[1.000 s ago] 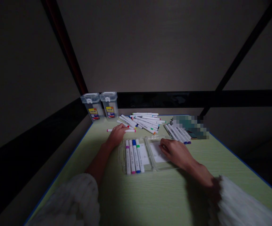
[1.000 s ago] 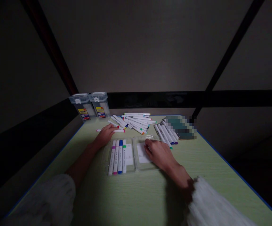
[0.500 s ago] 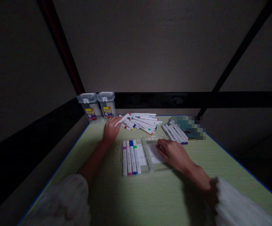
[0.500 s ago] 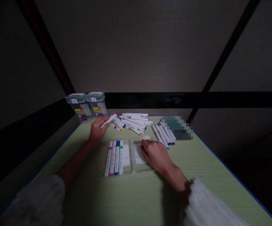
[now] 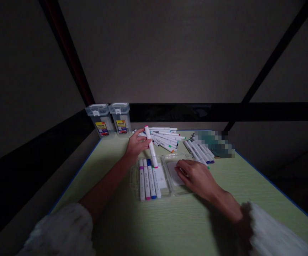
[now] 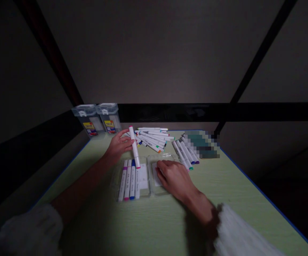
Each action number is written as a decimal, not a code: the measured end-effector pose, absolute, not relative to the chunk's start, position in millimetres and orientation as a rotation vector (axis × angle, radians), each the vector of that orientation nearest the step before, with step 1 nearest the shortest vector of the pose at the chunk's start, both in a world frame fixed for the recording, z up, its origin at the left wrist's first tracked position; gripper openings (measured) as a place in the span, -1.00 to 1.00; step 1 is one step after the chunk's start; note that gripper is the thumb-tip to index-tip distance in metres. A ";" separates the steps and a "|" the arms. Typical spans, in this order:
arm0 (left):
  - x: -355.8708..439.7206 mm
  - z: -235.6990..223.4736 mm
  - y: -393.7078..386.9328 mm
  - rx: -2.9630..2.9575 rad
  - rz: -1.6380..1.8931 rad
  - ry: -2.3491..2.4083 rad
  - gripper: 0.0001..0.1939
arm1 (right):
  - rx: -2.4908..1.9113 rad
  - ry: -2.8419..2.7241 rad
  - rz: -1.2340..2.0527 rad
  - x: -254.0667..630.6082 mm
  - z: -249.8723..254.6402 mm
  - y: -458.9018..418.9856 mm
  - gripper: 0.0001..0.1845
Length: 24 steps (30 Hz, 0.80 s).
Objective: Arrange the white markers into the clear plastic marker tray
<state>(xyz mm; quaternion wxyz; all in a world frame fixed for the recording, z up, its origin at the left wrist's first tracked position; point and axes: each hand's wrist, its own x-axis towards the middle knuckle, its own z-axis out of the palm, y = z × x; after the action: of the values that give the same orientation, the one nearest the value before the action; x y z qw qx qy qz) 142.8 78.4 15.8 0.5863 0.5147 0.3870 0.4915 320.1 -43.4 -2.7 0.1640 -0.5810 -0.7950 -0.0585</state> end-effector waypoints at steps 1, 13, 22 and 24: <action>142.9 14.2 77.8 1.216 1.109 0.877 -0.42 | -1.644 -2.270 -0.151 319.1 -3.1 -43.7 -0.81; 143.4 6.3 75.4 1.233 0.897 0.793 -0.38 | -1.483 -2.336 0.037 301.6 -12.1 -49.1 -0.78; 149.0 5.4 69.6 1.224 0.787 0.855 -0.48 | -1.386 -2.327 0.042 303.4 -13.6 -50.6 -0.70; 149.4 5.0 69.5 1.214 0.770 0.861 -0.50 | -1.363 -2.347 0.004 303.4 -14.4 -51.3 -0.70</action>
<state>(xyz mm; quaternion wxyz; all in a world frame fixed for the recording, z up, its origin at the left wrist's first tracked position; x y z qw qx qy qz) 149.4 69.5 5.0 0.6692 0.5383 0.3818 0.3413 303.4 -51.3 -14.4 0.2119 -0.4908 -0.8451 0.0014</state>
